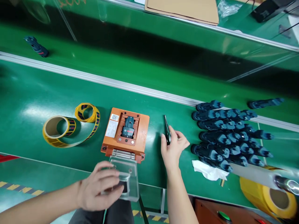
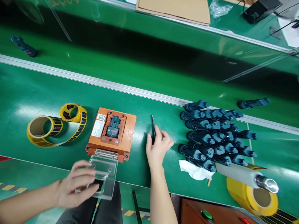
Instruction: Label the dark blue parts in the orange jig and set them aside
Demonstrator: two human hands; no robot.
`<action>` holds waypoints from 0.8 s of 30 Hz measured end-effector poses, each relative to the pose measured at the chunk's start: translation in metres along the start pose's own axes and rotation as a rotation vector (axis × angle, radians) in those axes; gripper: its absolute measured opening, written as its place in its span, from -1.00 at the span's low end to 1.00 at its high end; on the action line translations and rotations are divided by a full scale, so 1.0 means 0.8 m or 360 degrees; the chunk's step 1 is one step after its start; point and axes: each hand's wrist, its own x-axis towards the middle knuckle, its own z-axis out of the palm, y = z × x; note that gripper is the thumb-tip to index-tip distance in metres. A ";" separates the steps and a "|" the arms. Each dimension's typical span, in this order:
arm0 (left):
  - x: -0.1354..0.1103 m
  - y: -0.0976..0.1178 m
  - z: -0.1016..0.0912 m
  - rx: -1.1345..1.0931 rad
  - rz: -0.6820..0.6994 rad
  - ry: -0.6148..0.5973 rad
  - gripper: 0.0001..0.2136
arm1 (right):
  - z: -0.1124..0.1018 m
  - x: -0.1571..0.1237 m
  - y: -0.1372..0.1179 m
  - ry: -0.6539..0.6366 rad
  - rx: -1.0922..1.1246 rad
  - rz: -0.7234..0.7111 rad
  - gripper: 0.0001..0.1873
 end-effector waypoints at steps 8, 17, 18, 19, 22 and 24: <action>-0.075 -0.014 0.009 0.0169 -0.0096 -0.0495 -0.49 | 0.002 0.023 -0.083 -0.0836 0.0698 -0.0859 -0.55; -0.057 -0.065 0.030 0.0028 -0.0331 -0.0413 -0.21 | 0.023 0.045 -0.074 -0.0924 0.0737 -0.0846 -0.58; -0.058 -0.065 0.030 0.0019 -0.0327 -0.0411 -0.20 | 0.024 0.049 -0.076 -0.0920 0.0728 -0.0845 -0.59; -0.059 -0.066 0.031 0.0014 -0.0324 -0.0410 -0.20 | 0.026 0.052 -0.078 -0.0909 0.0724 -0.0844 -0.59; -0.063 -0.066 0.032 0.0024 -0.0305 -0.0406 -0.19 | 0.028 0.049 -0.084 -0.0895 0.0744 -0.0862 -0.59; -0.064 -0.067 0.033 0.0036 -0.0298 -0.0410 -0.19 | 0.027 0.042 -0.089 -0.0913 0.0746 -0.0865 -0.61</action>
